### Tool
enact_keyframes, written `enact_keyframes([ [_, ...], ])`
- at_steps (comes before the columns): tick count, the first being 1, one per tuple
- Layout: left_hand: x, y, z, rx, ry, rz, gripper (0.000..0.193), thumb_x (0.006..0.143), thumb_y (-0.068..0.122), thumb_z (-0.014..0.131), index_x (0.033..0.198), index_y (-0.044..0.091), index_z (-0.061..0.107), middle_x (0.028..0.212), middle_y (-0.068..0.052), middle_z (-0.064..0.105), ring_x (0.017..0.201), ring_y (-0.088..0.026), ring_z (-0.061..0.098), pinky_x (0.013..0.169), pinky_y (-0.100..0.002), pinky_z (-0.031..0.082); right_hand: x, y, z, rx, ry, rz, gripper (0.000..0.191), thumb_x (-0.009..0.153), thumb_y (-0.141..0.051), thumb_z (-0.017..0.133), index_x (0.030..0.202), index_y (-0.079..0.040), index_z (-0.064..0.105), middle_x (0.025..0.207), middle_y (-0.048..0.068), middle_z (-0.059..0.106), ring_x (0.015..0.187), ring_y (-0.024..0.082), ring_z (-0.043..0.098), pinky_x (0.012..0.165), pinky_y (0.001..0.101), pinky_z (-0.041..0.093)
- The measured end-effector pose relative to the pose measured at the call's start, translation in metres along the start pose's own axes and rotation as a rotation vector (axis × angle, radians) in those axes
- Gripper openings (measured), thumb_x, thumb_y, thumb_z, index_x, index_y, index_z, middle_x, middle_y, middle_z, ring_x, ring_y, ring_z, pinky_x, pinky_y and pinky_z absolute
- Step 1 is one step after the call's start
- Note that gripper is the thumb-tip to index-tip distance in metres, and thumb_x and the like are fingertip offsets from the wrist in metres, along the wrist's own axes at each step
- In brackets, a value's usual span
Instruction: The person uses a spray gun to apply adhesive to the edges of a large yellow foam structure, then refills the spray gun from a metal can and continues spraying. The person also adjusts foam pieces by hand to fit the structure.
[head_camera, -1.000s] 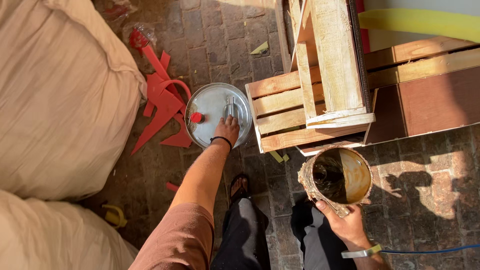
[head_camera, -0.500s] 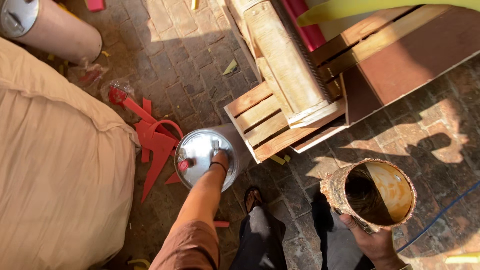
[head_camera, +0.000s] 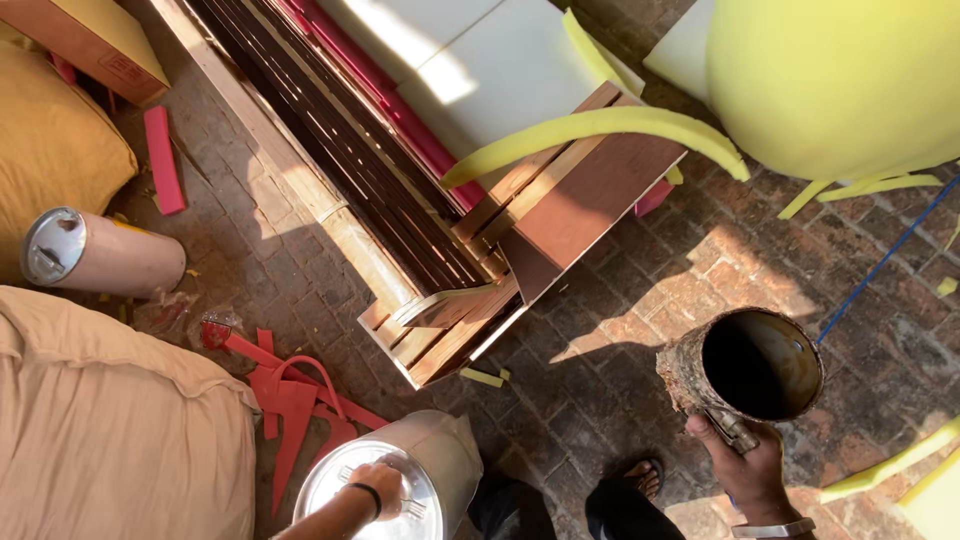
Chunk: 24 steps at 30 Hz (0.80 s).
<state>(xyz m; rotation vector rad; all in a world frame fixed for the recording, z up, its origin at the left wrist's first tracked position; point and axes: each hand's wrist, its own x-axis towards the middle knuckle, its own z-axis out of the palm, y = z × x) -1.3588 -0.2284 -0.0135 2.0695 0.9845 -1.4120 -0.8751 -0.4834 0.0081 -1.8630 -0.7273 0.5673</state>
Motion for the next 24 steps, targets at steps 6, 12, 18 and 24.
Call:
enact_keyframes([
  [6,-0.097,0.086,-0.08,-0.283,0.121,-0.312,0.038,0.09,0.042,0.054,0.102,0.017,0.08,0.106,-0.008,0.079,0.101,-0.023,0.075,0.091,-0.04,0.058,0.063,-0.005,-0.133,0.138,-0.014,-0.023,0.022,0.091,-0.017,0.076,0.106,-0.002,0.074,0.097,0.01,0.078,0.082,0.017,0.075,0.075,0.0307,0.06],
  [12,-0.178,0.154,-0.167,-0.566,0.485,-0.35,0.043,0.085,0.059,0.053,0.096,0.03,0.082,0.08,-0.005,0.081,0.083,-0.023,0.076,0.081,-0.04,0.057,0.145,-0.034,-0.195,0.162,-0.062,-0.13,0.021,0.092,-0.014,0.076,0.107,-0.002,0.071,0.103,0.01,0.076,0.086,0.019,0.075,0.075,0.0335,0.065],
  [18,-0.171,0.207,-0.259,-0.862,0.729,-0.331,0.053,0.09,0.056,0.049,0.078,0.018,0.084,0.074,-0.003,0.079,0.075,-0.022,0.074,0.074,-0.038,0.055,0.242,-0.053,-0.201,0.279,-0.14,-0.192,0.02,0.097,-0.014,0.074,0.111,-0.002,0.067,0.108,0.011,0.074,0.097,0.019,0.073,0.075,0.0344,0.065],
  [24,-0.103,0.212,-0.398,-1.253,0.874,-0.185,0.05,0.092,0.045,0.057,0.072,0.005,0.079,0.061,-0.01,0.069,0.059,-0.021,0.065,0.062,-0.036,0.049,0.338,-0.083,-0.224,0.207,-0.104,-0.249,0.02,0.097,-0.013,0.075,0.112,-0.001,0.068,0.108,0.011,0.073,0.091,0.019,0.073,0.077,0.0336,0.063],
])
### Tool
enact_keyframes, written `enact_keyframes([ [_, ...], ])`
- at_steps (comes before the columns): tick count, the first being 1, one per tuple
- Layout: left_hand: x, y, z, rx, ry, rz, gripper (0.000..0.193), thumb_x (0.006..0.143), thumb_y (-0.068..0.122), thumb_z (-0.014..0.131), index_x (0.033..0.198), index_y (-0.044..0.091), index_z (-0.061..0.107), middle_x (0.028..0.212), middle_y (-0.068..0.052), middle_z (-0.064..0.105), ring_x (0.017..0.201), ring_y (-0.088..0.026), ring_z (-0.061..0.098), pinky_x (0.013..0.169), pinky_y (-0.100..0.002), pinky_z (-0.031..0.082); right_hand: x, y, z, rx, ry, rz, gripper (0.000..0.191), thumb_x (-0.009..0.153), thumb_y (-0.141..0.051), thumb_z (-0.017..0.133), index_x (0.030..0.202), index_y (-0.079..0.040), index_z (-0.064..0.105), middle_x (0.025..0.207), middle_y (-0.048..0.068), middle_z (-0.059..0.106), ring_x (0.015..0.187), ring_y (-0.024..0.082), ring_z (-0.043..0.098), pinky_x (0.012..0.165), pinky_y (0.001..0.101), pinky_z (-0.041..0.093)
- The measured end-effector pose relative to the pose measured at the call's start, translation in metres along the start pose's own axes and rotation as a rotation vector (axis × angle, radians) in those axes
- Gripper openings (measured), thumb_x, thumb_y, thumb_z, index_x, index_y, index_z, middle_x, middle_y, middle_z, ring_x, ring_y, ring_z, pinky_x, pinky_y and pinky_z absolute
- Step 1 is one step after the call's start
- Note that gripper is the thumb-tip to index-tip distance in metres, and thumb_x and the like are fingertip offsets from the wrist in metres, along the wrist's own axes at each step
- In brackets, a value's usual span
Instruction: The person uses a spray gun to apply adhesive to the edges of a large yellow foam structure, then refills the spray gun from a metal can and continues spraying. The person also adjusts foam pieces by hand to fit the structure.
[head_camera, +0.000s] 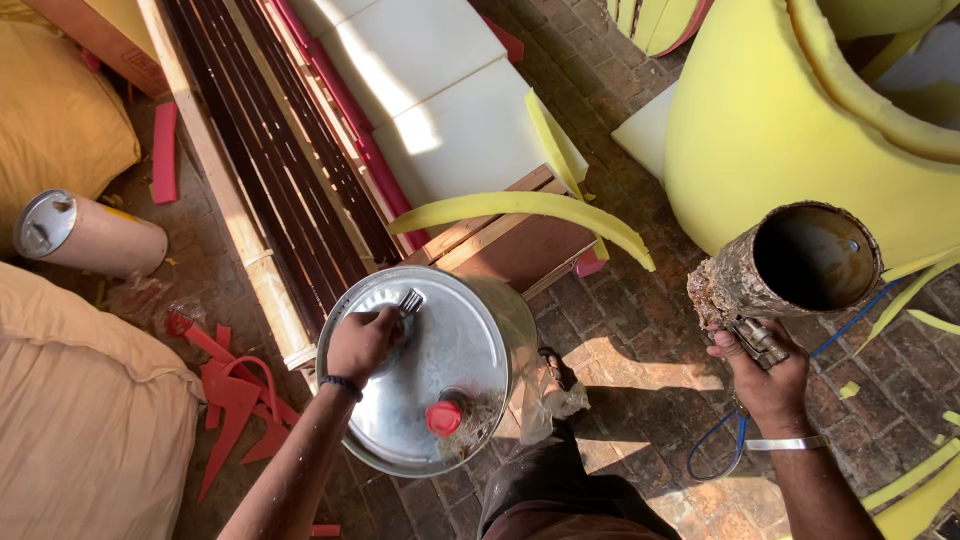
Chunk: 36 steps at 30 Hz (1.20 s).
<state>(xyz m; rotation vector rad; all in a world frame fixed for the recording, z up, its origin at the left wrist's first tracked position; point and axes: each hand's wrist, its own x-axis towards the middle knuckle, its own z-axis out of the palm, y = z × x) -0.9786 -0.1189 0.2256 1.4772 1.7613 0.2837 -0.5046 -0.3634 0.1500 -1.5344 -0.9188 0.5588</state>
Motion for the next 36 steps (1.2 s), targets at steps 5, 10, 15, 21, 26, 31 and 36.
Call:
enact_keyframes([
  [5,0.064,0.078,0.047,-0.111,-0.024,-0.013,0.047,0.093,0.042,0.06,0.073,0.003,0.078,0.06,-0.008,0.067,0.053,-0.019,0.06,0.056,-0.035,0.047,0.061,-0.011,-0.021,-0.068,-0.008,0.036,0.019,0.098,-0.015,0.074,0.109,-0.002,0.066,0.105,0.011,0.074,0.087,0.018,0.074,0.076,0.0337,0.064],
  [10,0.126,0.127,0.072,-0.088,0.034,-0.016,0.044,0.092,0.043,0.057,0.075,0.008,0.079,0.062,-0.008,0.069,0.056,-0.019,0.065,0.059,-0.035,0.05,0.092,-0.002,-0.032,-0.108,-0.068,0.103,0.022,0.095,-0.017,0.073,0.112,-0.003,0.067,0.104,0.01,0.076,0.087,0.017,0.075,0.075,0.0326,0.065],
  [15,0.199,0.148,0.079,0.019,0.167,-0.077,0.046,0.088,0.05,0.057,0.08,0.011,0.081,0.072,-0.01,0.074,0.071,-0.025,0.071,0.072,-0.038,0.053,0.126,0.02,-0.029,-0.138,-0.16,0.205,0.026,0.092,-0.02,0.073,0.113,-0.006,0.069,0.102,0.009,0.077,0.086,0.018,0.075,0.071,0.0344,0.065],
  [21,0.254,0.157,0.072,0.22,0.321,-0.053,0.047,0.088,0.054,0.057,0.091,0.013,0.079,0.088,-0.018,0.073,0.086,-0.038,0.069,0.079,-0.046,0.053,0.171,0.031,-0.016,-0.141,-0.273,0.229,0.027,0.092,-0.027,0.073,0.112,-0.007,0.071,0.1,0.008,0.079,0.081,0.018,0.076,0.071,0.0328,0.064],
  [26,0.255,0.145,0.085,0.26,0.353,-0.021,0.049,0.099,0.053,0.053,0.101,0.011,0.078,0.101,-0.02,0.072,0.098,-0.041,0.068,0.087,-0.048,0.052,0.195,0.035,0.005,-0.149,-0.331,0.22,0.025,0.093,-0.028,0.073,0.109,-0.009,0.072,0.097,0.007,0.079,0.084,0.016,0.077,0.072,0.032,0.065],
  [31,0.223,0.141,0.093,0.215,0.677,0.485,0.04,0.097,0.04,0.066,0.122,0.009,0.064,0.122,-0.019,0.064,0.118,-0.037,0.059,0.101,-0.049,0.048,0.204,0.032,0.033,-0.142,-0.426,0.14,0.027,0.094,-0.03,0.072,0.11,-0.009,0.072,0.097,0.008,0.078,0.085,0.016,0.076,0.074,0.0311,0.065],
  [36,0.189,0.166,0.097,0.43,0.08,0.552,0.04,0.1,0.036,0.062,0.127,0.007,0.059,0.123,-0.017,0.059,0.109,-0.033,0.064,0.092,-0.046,0.054,0.205,0.027,0.064,-0.148,-0.519,0.064,0.031,0.093,-0.032,0.072,0.113,-0.009,0.071,0.101,0.008,0.079,0.088,0.016,0.076,0.074,0.0299,0.063],
])
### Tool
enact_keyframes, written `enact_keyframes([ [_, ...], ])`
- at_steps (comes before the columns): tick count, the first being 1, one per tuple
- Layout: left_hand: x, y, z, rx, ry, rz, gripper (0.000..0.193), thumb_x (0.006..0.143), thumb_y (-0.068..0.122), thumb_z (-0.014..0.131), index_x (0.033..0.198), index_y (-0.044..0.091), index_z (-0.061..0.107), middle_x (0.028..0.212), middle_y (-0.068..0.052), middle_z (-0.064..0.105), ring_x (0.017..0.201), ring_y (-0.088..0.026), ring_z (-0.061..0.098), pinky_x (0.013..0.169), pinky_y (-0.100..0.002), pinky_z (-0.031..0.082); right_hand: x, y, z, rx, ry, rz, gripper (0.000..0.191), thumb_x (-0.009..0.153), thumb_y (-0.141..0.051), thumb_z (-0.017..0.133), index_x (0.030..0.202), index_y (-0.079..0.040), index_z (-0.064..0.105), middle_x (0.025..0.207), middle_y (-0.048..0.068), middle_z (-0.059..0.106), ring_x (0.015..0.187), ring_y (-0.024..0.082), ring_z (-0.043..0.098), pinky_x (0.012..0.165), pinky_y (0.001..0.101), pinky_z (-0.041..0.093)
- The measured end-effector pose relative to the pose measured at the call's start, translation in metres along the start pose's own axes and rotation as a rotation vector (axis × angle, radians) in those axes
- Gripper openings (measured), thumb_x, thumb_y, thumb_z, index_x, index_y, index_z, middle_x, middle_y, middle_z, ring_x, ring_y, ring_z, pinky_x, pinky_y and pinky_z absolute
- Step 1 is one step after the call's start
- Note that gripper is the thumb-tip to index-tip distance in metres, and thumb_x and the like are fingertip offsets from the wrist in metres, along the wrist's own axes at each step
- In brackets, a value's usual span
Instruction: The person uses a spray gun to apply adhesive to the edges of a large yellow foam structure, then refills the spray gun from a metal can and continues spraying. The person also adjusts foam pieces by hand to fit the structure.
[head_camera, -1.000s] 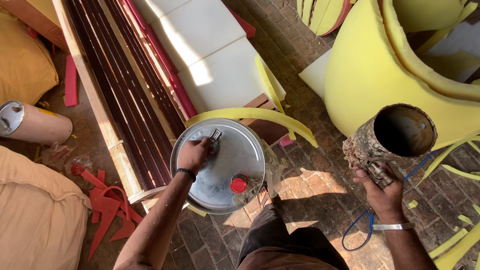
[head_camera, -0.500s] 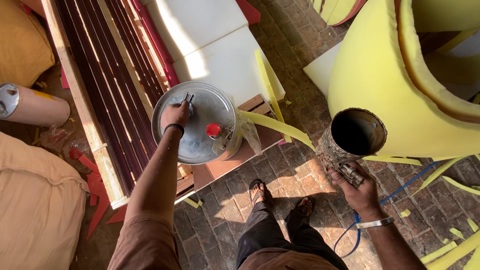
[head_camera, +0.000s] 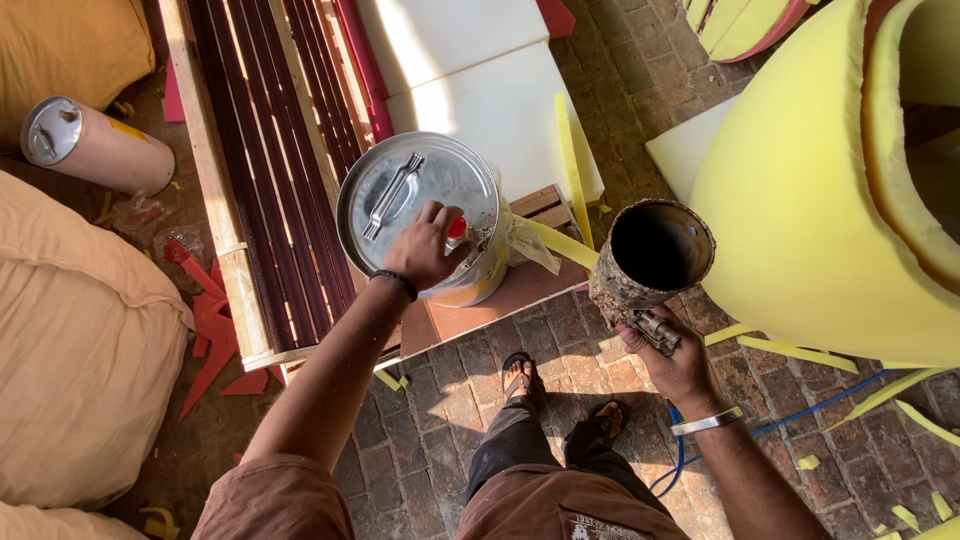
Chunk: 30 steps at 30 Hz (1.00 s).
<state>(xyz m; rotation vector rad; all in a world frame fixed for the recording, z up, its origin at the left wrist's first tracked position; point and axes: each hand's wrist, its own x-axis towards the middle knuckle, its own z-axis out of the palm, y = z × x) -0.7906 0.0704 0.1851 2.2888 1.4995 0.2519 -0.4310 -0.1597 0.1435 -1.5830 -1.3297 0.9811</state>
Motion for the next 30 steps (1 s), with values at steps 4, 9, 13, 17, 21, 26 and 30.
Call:
enact_keyframes([
  [4,0.015,0.003,-0.015,0.207,-0.177,0.084,0.035,0.096,0.03,0.062,0.121,0.006,0.058,0.118,-0.014,0.06,0.1,-0.031,0.067,0.082,-0.044,0.057,0.007,-0.005,0.015,0.012,-0.054,-0.04,0.03,0.093,-0.034,0.071,0.112,-0.011,0.071,0.097,0.006,0.078,0.085,0.016,0.075,0.072,0.0295,0.064],
  [9,0.028,-0.002,-0.004,0.31,-0.22,0.063,0.023,0.104,0.026,0.055,0.112,0.004,0.057,0.108,-0.014,0.063,0.084,-0.03,0.07,0.073,-0.043,0.059,0.011,-0.012,0.032,0.009,-0.085,0.014,0.034,0.092,-0.038,0.07,0.115,-0.013,0.068,0.094,0.004,0.078,0.081,0.013,0.076,0.068,0.0282,0.066],
  [13,0.025,0.003,0.013,0.226,-0.124,-0.028,0.023,0.095,0.022,0.06,0.107,0.003,0.055,0.1,-0.016,0.065,0.079,-0.03,0.071,0.063,-0.042,0.06,0.039,-0.026,0.06,-0.028,-0.139,0.08,0.033,0.094,-0.039,0.068,0.118,-0.015,0.068,0.088,0.006,0.077,0.077,0.016,0.075,0.067,0.0292,0.065],
  [17,0.011,0.01,0.022,0.167,0.058,-0.059,0.021,0.09,0.02,0.062,0.102,0.005,0.055,0.098,-0.017,0.065,0.076,-0.034,0.07,0.063,-0.045,0.057,0.092,-0.049,0.099,0.063,-0.102,-0.038,0.033,0.097,-0.037,0.067,0.121,-0.014,0.068,0.097,0.005,0.077,0.089,0.016,0.074,0.073,0.0314,0.064],
  [21,0.007,0.015,0.024,0.09,0.074,-0.12,0.02,0.091,0.02,0.06,0.103,0.005,0.055,0.098,-0.017,0.065,0.074,-0.034,0.071,0.062,-0.046,0.056,0.156,-0.079,0.13,0.134,-0.066,-0.208,0.039,0.099,-0.034,0.068,0.13,-0.011,0.065,0.11,0.003,0.076,0.101,0.014,0.073,0.083,0.0327,0.063],
  [26,0.008,0.018,0.023,0.053,0.179,-0.15,0.02,0.09,0.022,0.061,0.102,0.007,0.056,0.097,-0.016,0.066,0.075,-0.033,0.071,0.06,-0.046,0.056,0.215,-0.107,0.168,0.209,-0.125,-0.173,0.048,0.095,-0.027,0.078,0.135,-0.006,0.062,0.106,0.006,0.076,0.093,0.015,0.072,0.08,0.031,0.062],
  [30,0.008,0.015,0.017,0.018,0.028,-0.234,0.022,0.096,0.023,0.056,0.108,0.005,0.054,0.1,-0.017,0.066,0.077,-0.033,0.072,0.062,-0.046,0.058,0.225,-0.106,0.187,0.185,-0.161,-0.052,0.053,0.092,-0.026,0.077,0.139,-0.01,0.059,0.103,0.004,0.076,0.089,0.013,0.072,0.072,0.0275,0.062],
])
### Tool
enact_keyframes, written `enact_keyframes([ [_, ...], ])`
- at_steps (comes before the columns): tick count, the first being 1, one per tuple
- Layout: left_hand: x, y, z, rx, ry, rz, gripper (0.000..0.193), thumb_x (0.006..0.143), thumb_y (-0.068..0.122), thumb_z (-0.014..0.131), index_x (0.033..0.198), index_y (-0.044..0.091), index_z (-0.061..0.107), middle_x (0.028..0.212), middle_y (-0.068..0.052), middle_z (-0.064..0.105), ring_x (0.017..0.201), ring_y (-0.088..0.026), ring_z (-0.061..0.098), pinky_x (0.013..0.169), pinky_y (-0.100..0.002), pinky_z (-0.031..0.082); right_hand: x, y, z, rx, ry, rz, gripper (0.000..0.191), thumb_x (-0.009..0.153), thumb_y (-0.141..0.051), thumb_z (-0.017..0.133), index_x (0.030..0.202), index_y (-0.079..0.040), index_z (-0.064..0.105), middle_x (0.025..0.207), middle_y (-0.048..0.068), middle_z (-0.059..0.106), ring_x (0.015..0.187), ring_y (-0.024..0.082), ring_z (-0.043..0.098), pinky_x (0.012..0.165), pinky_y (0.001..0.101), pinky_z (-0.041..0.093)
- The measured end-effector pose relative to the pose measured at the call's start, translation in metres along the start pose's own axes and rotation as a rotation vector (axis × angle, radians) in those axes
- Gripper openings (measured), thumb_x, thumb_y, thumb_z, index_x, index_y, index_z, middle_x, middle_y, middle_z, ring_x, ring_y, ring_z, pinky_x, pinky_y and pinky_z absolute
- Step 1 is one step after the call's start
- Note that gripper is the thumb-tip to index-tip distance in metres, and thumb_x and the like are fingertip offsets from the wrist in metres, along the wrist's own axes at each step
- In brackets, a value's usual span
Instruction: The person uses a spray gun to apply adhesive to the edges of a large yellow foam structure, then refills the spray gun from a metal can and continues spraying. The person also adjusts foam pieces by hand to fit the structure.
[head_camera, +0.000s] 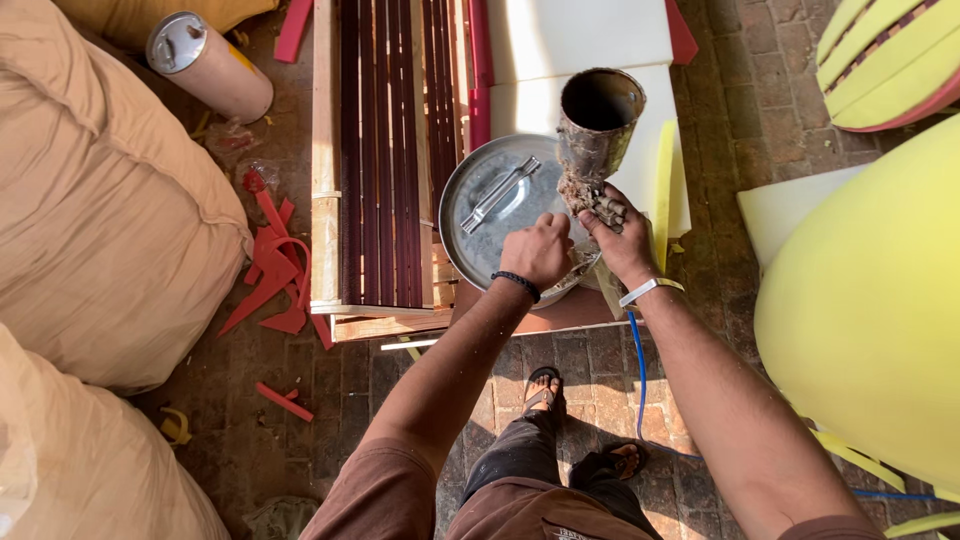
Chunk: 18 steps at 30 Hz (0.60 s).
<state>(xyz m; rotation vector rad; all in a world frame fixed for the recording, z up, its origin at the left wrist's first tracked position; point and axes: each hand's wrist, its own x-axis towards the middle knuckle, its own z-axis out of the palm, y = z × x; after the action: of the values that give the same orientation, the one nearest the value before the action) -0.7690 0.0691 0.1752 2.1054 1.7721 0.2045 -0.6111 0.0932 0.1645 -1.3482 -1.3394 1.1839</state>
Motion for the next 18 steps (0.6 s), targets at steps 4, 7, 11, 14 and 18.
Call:
enact_keyframes([
  [4,0.001,-0.007,0.0,-0.077,0.116,0.008,0.025,0.093,0.028,0.06,0.102,0.005,0.057,0.099,-0.021,0.07,0.084,-0.04,0.071,0.072,-0.051,0.056,0.003,0.009,0.006,0.056,-0.009,-0.004,0.053,0.094,-0.027,0.076,0.14,-0.009,0.059,0.106,0.005,0.076,0.092,0.012,0.072,0.073,0.0269,0.062],
  [7,0.001,-0.028,-0.002,-0.313,0.327,-0.337,0.021,0.093,0.028,0.061,0.097,0.008,0.063,0.092,-0.019,0.076,0.088,-0.041,0.071,0.078,-0.054,0.053,0.01,0.015,0.008,-0.014,-0.027,-0.041,0.053,0.096,-0.027,0.077,0.142,-0.009,0.058,0.107,0.007,0.076,0.095,0.014,0.073,0.078,0.0269,0.062],
  [11,-0.013,-0.124,-0.043,-0.357,0.607,-0.462,0.027,0.101,0.034,0.059,0.098,0.009,0.067,0.094,-0.018,0.075,0.089,-0.041,0.07,0.077,-0.054,0.053,0.016,0.019,0.005,-0.049,-0.086,-0.031,0.05,0.097,-0.025,0.075,0.141,-0.009,0.06,0.108,0.008,0.076,0.096,0.015,0.074,0.079,0.028,0.063],
  [14,-0.053,-0.215,-0.086,-0.253,0.664,-0.607,0.025,0.101,0.033,0.061,0.099,0.01,0.069,0.098,-0.011,0.073,0.086,-0.027,0.072,0.073,-0.041,0.057,0.019,0.021,0.008,-0.01,-0.085,-0.011,0.05,0.094,-0.024,0.076,0.139,-0.009,0.059,0.109,0.007,0.075,0.095,0.015,0.074,0.076,0.0289,0.064],
  [18,-0.105,-0.301,-0.108,0.05,0.533,-0.803,0.019,0.092,0.027,0.074,0.108,0.017,0.076,0.105,-0.011,0.072,0.093,-0.032,0.069,0.079,-0.045,0.055,0.02,0.031,0.015,0.063,-0.056,-0.057,0.048,0.095,-0.023,0.077,0.137,-0.008,0.061,0.109,0.004,0.075,0.095,0.014,0.073,0.076,0.0287,0.062],
])
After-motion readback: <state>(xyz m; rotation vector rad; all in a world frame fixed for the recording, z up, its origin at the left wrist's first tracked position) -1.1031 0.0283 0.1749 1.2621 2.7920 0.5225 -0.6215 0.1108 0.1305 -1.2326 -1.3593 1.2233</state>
